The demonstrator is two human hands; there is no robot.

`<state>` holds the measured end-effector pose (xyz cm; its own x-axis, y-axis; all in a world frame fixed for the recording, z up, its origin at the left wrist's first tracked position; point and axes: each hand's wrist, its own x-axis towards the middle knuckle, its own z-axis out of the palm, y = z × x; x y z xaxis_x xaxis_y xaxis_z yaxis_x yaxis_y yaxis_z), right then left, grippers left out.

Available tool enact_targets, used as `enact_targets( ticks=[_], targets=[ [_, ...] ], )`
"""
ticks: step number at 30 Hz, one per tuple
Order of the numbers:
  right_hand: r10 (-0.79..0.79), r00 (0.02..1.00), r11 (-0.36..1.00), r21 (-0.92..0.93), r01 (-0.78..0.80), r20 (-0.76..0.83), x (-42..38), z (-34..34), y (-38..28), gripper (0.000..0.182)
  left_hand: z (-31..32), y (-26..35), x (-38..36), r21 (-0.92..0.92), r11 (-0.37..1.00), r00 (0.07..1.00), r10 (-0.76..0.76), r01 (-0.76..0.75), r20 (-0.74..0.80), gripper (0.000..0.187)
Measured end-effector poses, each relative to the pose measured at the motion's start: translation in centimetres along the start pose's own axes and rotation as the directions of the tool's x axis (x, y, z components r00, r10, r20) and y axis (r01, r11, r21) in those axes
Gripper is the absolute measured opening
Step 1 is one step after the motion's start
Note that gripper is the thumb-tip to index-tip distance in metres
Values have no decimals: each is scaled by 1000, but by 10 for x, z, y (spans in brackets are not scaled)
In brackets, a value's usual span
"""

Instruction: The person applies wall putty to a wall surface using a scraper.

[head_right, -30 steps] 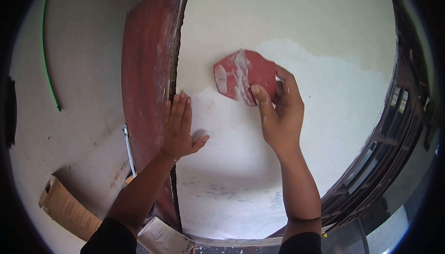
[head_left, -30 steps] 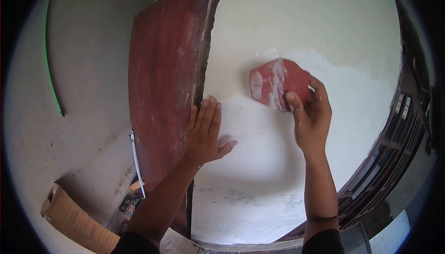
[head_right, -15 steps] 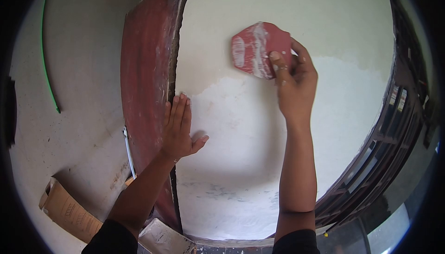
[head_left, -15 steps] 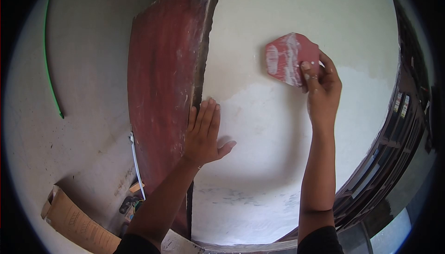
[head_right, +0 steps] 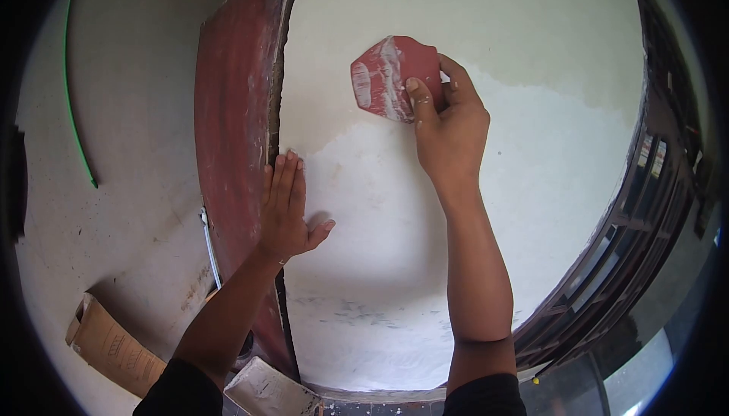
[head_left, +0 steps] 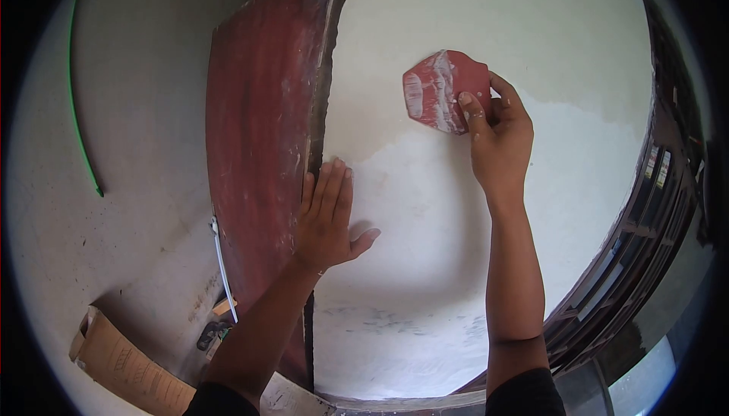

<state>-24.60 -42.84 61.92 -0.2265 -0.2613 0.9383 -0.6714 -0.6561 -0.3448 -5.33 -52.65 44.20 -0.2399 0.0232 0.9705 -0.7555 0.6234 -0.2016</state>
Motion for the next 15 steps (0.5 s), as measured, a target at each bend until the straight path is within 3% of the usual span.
enact_targets(
  ticks=[2,3,6,8,10,12,15],
  targets=[
    [2,997,998,63,3,-83,7,-13,18,39,0,0,0,1,1000,1000,4,-4,5,89],
    [0,990,981,190,27,-139,10,-21,23,39,0,0,0,5,1000,1000,1,-1,8,89],
    [160,969,949,299,-99,-188,8,-40,21,38,-1,0,2,4,1000,1000,7,-7,11,88],
    [107,990,918,391,-64,-88,1,-29,13,38,-1,0,0,8,1000,1000,1,-1,20,88],
    [52,998,933,356,-58,28,-6,-15,2,39,-1,0,1,10,1000,1000,2,-2,30,88],
    [24,997,989,140,-34,73,-5,-5,-2,38,-2,0,1,9,1000,1000,-3,3,20,88],
    [-29,998,987,156,37,-53,6,-13,21,37,-2,0,1,9,1000,999,-5,4,33,89]
  ],
)
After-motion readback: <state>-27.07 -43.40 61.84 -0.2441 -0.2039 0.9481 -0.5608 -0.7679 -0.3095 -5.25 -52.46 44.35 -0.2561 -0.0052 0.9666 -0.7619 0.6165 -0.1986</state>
